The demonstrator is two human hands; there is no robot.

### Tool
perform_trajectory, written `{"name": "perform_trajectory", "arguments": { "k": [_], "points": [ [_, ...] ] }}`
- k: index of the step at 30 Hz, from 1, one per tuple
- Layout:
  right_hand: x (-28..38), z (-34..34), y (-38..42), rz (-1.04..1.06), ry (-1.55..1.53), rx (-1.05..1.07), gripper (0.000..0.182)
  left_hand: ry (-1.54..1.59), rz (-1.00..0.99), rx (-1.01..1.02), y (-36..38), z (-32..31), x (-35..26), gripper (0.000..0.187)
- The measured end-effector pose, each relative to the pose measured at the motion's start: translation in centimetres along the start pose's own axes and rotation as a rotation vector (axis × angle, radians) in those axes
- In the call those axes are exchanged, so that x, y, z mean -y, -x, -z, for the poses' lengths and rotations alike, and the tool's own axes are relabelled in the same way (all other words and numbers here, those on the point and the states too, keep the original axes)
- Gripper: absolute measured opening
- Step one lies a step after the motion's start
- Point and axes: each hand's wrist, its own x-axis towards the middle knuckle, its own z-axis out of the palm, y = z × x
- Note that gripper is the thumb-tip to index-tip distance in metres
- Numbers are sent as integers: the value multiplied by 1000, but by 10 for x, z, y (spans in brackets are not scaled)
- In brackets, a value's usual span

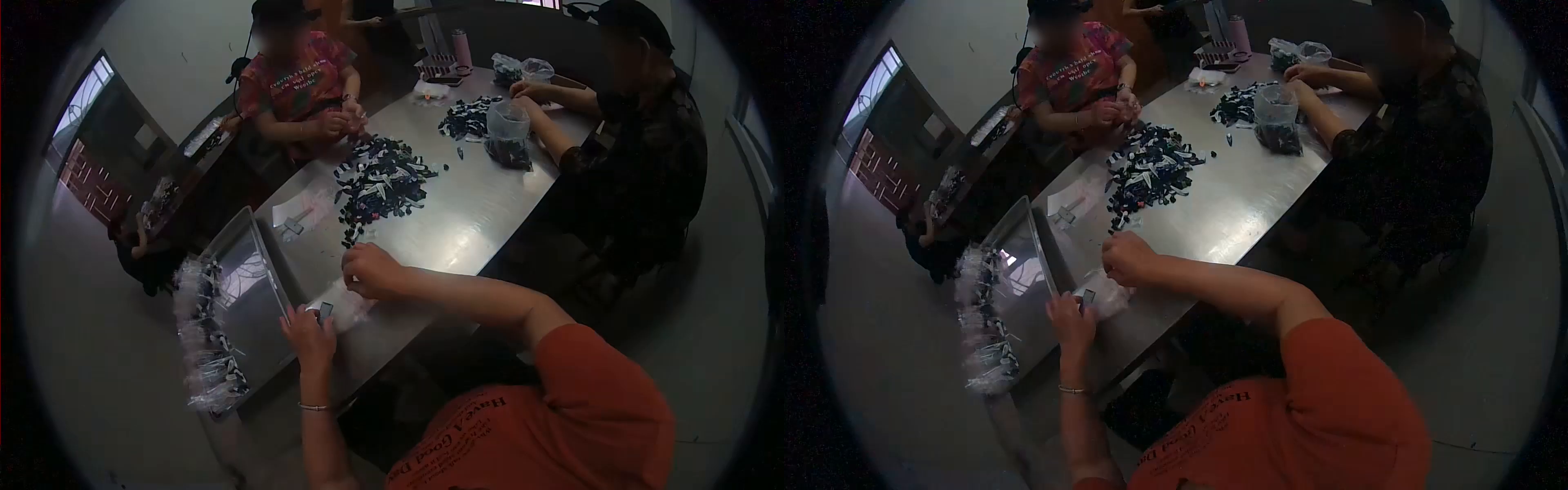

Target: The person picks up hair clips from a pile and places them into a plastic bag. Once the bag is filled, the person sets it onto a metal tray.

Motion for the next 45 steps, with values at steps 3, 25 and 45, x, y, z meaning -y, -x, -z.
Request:
{"name": "perform_trajectory", "arguments": {
  "k": [3,25,45],
  "points": [
    [-12,23,1,5,65,-20,7,-174,-21,63,-4,-1,-7,32],
    [-34,-7,-11,-580,-1024,178,26,1814,540,-50,-65,-34,-25,8],
    [-27,-7,-10,-584,-1000,163,17,1790,595,-133,-58,-27,-30,45]
  ]
}}
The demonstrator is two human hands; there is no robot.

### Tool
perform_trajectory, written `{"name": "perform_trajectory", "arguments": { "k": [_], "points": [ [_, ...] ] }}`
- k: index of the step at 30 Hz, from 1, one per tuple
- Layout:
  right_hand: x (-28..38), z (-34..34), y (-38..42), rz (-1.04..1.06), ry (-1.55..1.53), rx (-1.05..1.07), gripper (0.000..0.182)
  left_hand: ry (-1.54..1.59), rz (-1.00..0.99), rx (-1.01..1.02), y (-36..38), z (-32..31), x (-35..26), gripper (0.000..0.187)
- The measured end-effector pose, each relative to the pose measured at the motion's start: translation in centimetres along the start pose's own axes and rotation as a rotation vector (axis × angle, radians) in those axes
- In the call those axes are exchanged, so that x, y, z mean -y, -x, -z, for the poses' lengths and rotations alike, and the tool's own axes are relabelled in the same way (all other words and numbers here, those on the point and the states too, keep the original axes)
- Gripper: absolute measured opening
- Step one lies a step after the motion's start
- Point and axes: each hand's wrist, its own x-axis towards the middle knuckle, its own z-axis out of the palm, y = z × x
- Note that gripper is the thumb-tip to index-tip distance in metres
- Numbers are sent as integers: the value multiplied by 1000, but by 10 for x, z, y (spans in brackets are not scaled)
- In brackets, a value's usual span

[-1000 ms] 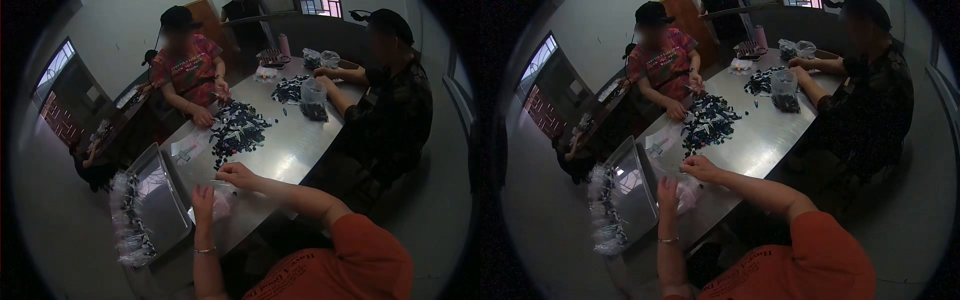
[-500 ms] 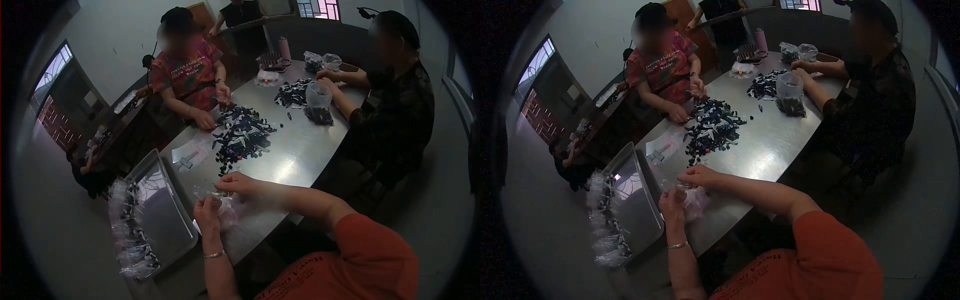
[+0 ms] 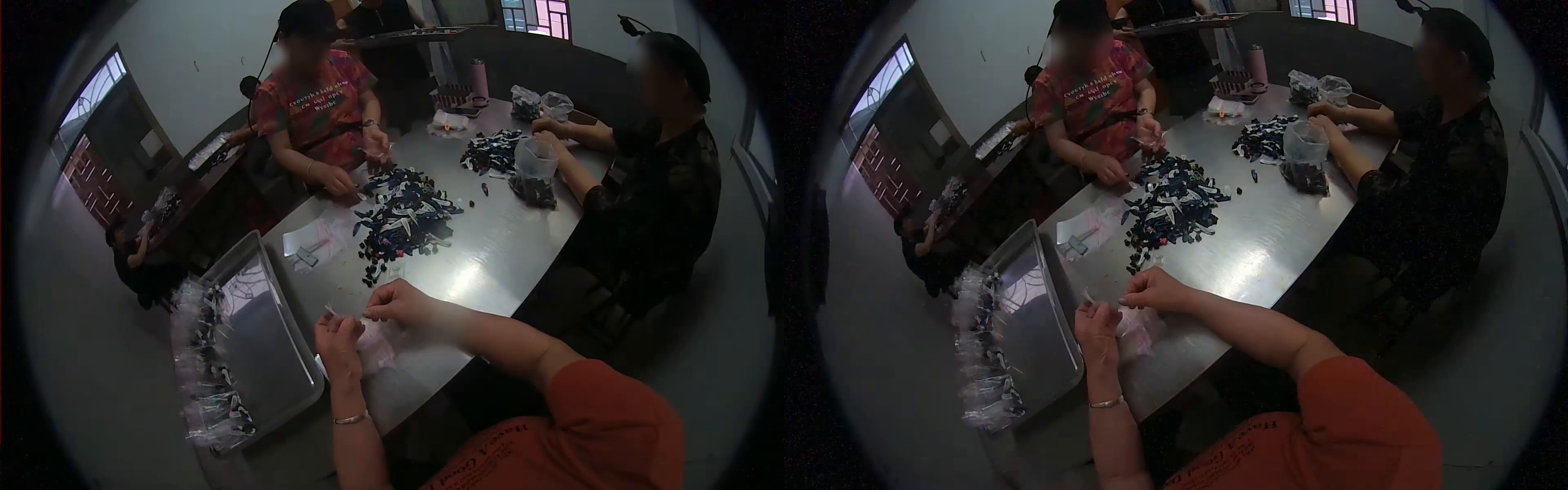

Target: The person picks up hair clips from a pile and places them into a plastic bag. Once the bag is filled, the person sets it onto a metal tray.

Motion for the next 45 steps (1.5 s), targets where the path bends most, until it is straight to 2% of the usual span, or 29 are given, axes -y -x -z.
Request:
{"name": "perform_trajectory", "arguments": {
  "k": [4,7,10,12,16,18,22,24,31,34,37,43,45],
  "points": [
    [4,-2,1,19,-11,-22,16,41,29,25,-2,4,1,42],
    [7,0,4,-56,-4,-51,16,31,59,51,-3,6,2,37],
    [-7,1,-3,25,25,-19,18,116,63,97,-11,13,8,33],
    [-5,0,-1,-29,-7,-16,20,156,84,84,-9,16,7,26],
    [-11,5,-6,27,28,18,22,106,76,60,-8,15,11,14],
    [-7,5,-3,-20,-30,56,17,55,26,99,-8,17,12,7],
    [-4,-1,-2,10,-17,-11,21,-34,42,97,-9,19,12,7],
    [-7,0,-3,50,-29,38,20,-46,60,38,-8,16,12,10],
    [-10,3,-5,120,-3,66,16,-133,0,58,-4,12,12,13],
    [-5,4,-3,106,94,53,19,-112,14,72,-5,10,11,15],
    [-10,3,-7,128,23,10,22,-17,58,156,-8,12,14,16],
    [-5,1,-6,81,38,-16,23,-149,91,121,-5,8,9,15],
    [10,1,6,20,62,-48,25,-236,106,54,-4,6,8,20]
  ]
}}
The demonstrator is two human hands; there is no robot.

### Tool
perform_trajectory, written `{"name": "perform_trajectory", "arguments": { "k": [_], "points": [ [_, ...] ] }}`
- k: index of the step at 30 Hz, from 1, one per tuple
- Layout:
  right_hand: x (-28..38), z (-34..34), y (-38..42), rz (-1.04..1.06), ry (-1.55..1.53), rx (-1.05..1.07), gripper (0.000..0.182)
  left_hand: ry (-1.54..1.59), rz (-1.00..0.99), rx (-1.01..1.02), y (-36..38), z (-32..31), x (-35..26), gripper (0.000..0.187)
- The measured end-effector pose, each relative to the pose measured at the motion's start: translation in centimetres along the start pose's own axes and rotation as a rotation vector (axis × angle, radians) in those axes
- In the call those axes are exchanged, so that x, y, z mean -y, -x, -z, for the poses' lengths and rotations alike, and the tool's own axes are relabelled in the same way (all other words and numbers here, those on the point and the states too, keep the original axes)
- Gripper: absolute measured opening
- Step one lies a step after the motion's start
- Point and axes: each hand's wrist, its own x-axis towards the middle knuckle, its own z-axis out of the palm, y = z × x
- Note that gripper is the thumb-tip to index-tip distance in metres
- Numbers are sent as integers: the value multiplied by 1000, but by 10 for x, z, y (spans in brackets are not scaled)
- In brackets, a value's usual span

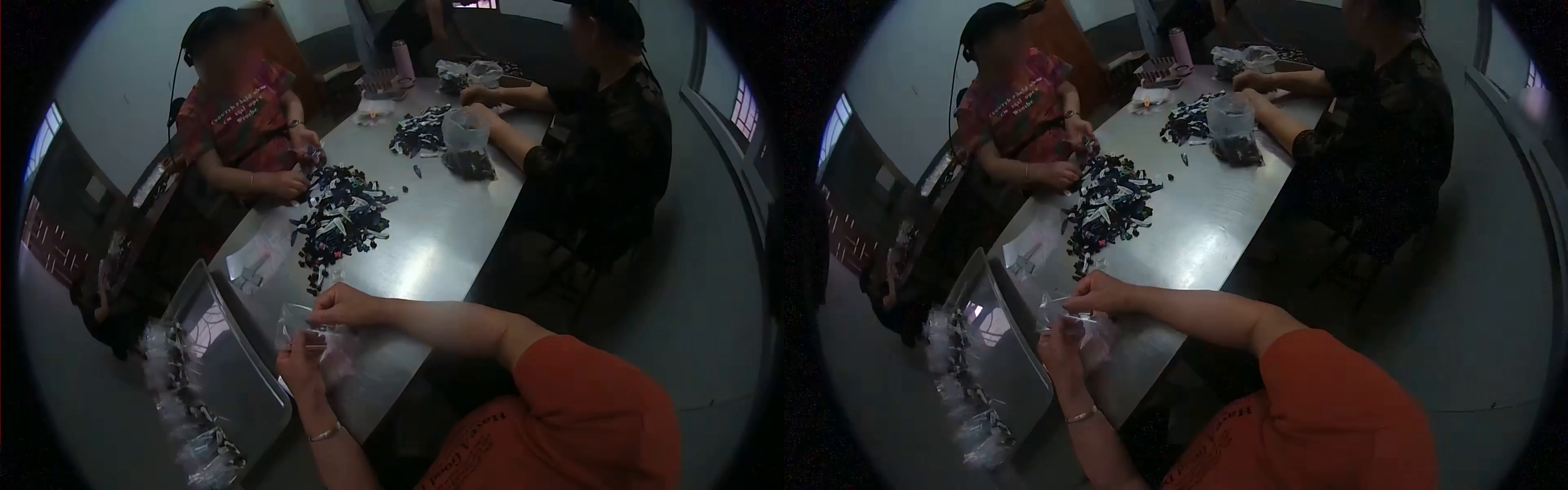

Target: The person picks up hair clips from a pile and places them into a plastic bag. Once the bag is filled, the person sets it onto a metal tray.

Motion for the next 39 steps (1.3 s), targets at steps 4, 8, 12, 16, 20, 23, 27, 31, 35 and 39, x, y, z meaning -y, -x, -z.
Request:
{"name": "perform_trajectory", "arguments": {
  "k": [4,8,12,16,20,23,27,31,35,39],
  "points": [
    [-6,0,-5,-74,-76,-22,38,-19,-77,-92,7,-7,-9,26],
    [-2,-4,-3,-170,-273,50,46,108,-100,-44,1,2,-4,27],
    [-3,-1,-6,-168,-174,92,36,119,-94,-118,1,-1,-5,28],
    [-2,-4,-2,-123,-173,75,23,97,-90,-126,0,1,-3,29],
    [-9,-6,-5,-119,-229,30,20,157,-57,-82,-4,4,0,26],
    [-12,1,-11,-85,-102,4,18,240,-42,-10,-2,3,-2,23],
    [-2,3,-8,-176,-259,-1,17,407,-7,51,-7,12,6,19],
    [-8,1,-12,-87,-195,76,20,665,69,0,-11,18,6,14],
    [-9,-10,-6,-53,-216,42,20,745,94,3,-10,15,5,11],
    [-6,-8,-7,-94,-128,32,16,637,73,84,-11,12,9,11]
  ]
}}
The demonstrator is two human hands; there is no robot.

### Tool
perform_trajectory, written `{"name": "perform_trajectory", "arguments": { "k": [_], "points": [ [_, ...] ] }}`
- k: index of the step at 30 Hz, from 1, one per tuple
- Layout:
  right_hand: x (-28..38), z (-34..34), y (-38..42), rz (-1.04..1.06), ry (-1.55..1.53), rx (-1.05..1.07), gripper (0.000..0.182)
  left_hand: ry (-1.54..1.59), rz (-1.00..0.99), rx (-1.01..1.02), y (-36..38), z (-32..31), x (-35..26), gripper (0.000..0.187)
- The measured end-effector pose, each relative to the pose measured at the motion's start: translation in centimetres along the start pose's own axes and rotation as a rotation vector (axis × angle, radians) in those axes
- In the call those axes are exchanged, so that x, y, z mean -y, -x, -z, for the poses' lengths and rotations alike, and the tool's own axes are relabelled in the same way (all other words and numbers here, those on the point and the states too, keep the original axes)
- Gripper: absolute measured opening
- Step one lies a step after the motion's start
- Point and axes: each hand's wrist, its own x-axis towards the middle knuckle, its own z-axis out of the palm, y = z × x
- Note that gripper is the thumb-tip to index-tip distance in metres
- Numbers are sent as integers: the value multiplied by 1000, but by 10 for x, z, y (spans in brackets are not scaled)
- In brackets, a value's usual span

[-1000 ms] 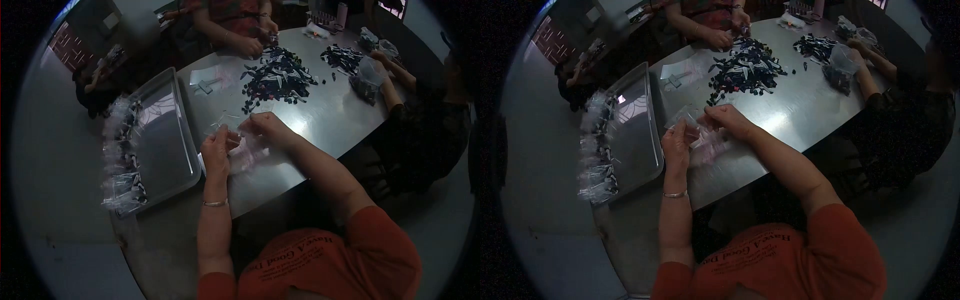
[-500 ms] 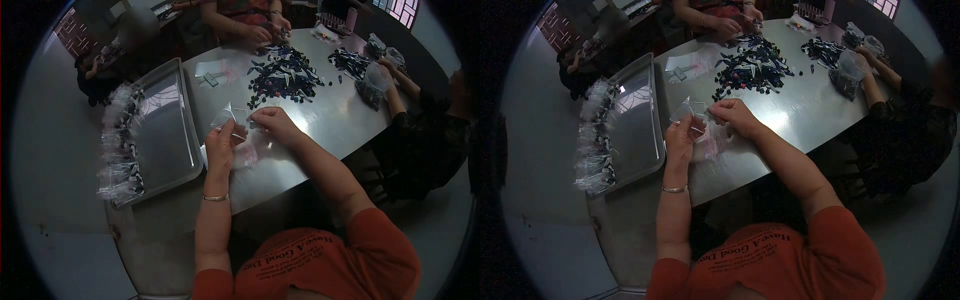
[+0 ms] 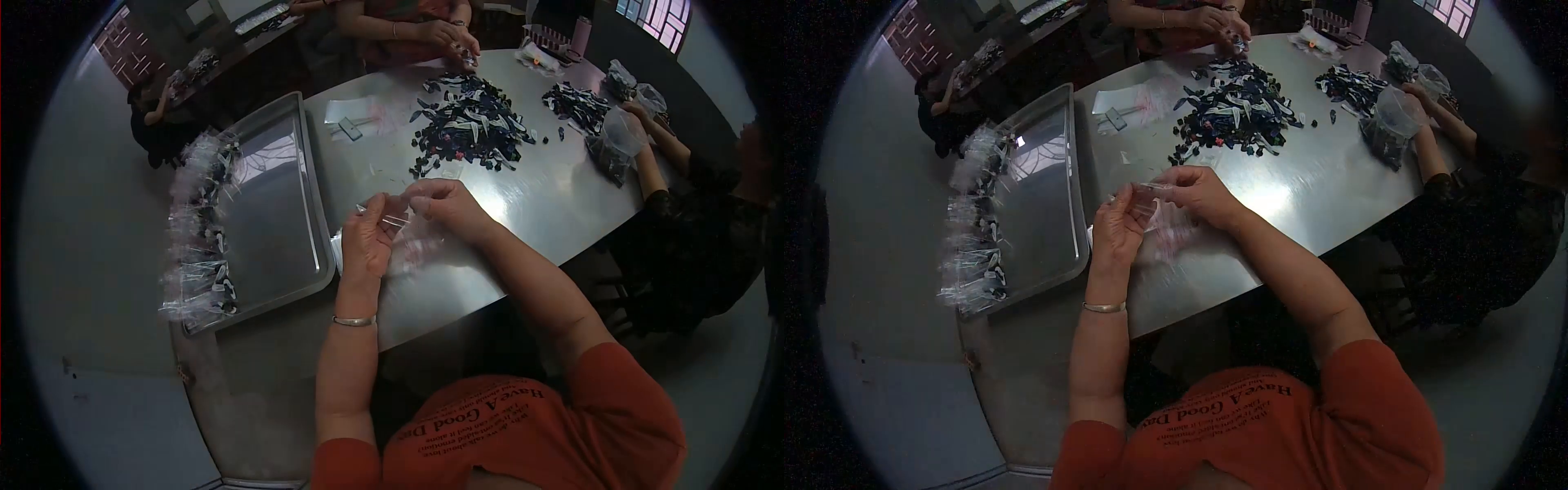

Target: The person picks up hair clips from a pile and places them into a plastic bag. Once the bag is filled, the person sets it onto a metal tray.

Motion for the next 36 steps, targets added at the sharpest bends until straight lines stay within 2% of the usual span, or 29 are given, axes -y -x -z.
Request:
{"name": "perform_trajectory", "arguments": {
  "k": [2,6,8,10,11,12,15,17,21,24,26,29,30,32,34,36],
  "points": [
    [2,0,1,-62,23,-28,15,7,-9,14,1,-2,1,12],
    [3,-2,1,94,-6,-34,11,-48,-21,50,1,0,0,14],
    [3,-2,0,134,-33,-47,10,-116,20,-62,5,-7,0,20],
    [0,0,-2,298,-38,-182,8,-94,29,-54,3,-6,1,26],
    [-6,3,-5,462,18,-210,9,-70,40,-46,3,-5,2,33],
    [-3,3,-4,460,19,-202,9,-66,34,-50,2,-3,2,33],
    [1,1,-1,895,665,-306,16,84,118,41,1,-2,3,42],
    [4,-4,0,957,877,-150,20,145,55,210,4,-9,5,44],
    [1,-18,-1,1151,1045,-96,15,174,34,203,4,-11,5,44],
    [4,-22,3,1120,1136,-57,14,199,-82,140,6,-13,3,51],
    [2,-23,3,1122,1161,-63,15,146,-158,104,7,-14,4,41],
    [3,-26,5,1143,1180,-104,19,128,-101,152,-4,-1,15,33],
    [4,-27,5,1171,1165,-128,22,78,-134,44,6,-14,13,33],
    [0,-25,2,1171,1197,-174,25,90,-86,25,8,-13,11,33],
    [1,-22,4,1104,1205,-129,27,106,-50,-32,6,-18,10,32],
    [-1,-20,3,1123,1205,-126,29,83,-40,-32,9,-20,11,33]
  ]
}}
